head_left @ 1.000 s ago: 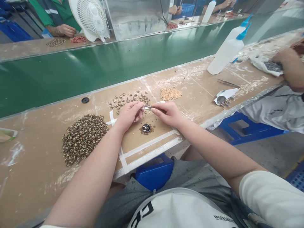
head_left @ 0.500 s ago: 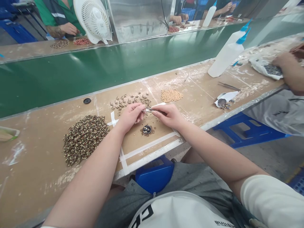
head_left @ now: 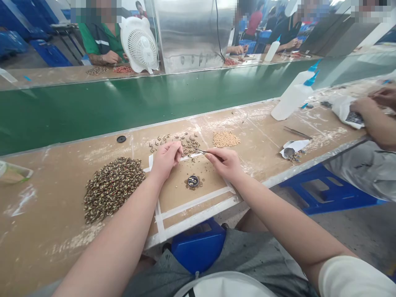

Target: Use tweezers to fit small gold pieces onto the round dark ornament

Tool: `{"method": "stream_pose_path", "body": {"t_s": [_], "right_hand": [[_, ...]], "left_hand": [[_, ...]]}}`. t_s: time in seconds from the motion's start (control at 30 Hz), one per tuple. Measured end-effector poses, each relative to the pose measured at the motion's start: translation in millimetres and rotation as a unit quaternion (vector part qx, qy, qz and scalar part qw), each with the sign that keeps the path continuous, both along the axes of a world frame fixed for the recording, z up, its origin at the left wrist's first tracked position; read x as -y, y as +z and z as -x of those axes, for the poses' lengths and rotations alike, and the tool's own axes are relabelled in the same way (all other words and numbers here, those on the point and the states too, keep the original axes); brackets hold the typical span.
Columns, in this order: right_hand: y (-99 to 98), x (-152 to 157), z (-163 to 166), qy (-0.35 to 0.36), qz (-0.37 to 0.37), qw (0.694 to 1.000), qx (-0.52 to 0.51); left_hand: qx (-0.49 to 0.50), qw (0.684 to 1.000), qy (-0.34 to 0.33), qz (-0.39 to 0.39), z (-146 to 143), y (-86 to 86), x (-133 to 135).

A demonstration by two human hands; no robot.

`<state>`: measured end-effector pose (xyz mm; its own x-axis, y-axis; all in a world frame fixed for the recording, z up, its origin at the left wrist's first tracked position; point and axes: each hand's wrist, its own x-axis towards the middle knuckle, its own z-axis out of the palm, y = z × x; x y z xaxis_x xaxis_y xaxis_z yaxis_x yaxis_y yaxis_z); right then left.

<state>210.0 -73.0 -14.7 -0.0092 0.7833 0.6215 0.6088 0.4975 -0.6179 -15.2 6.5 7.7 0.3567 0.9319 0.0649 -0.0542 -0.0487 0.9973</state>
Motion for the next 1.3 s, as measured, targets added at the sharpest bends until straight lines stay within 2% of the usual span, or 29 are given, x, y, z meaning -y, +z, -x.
{"method": "stream_pose_path", "body": {"t_s": [0.17,0.4,0.87,1.3], "right_hand": [[-3.0,-3.4,2.7,0.019,0.022,0.999,0.036],[-2.7,-4.6,1.0,0.006,-0.001,1.0,0.023],[3.6,-0.6,1.0,-0.009,-0.045,0.997,0.062],[2.0,-1.9,-1.3,-0.016,-0.042,0.997,0.056]], "left_hand": [[-0.018,0.994,-0.098,0.038,-5.2,2.0,4.3],[0.05,0.984,-0.136,0.101,-3.3,4.5,6.1],[0.035,0.98,-0.162,0.111,-3.4,6.3,3.5],[0.037,0.98,-0.169,0.094,-3.2,1.5,1.1]]}}
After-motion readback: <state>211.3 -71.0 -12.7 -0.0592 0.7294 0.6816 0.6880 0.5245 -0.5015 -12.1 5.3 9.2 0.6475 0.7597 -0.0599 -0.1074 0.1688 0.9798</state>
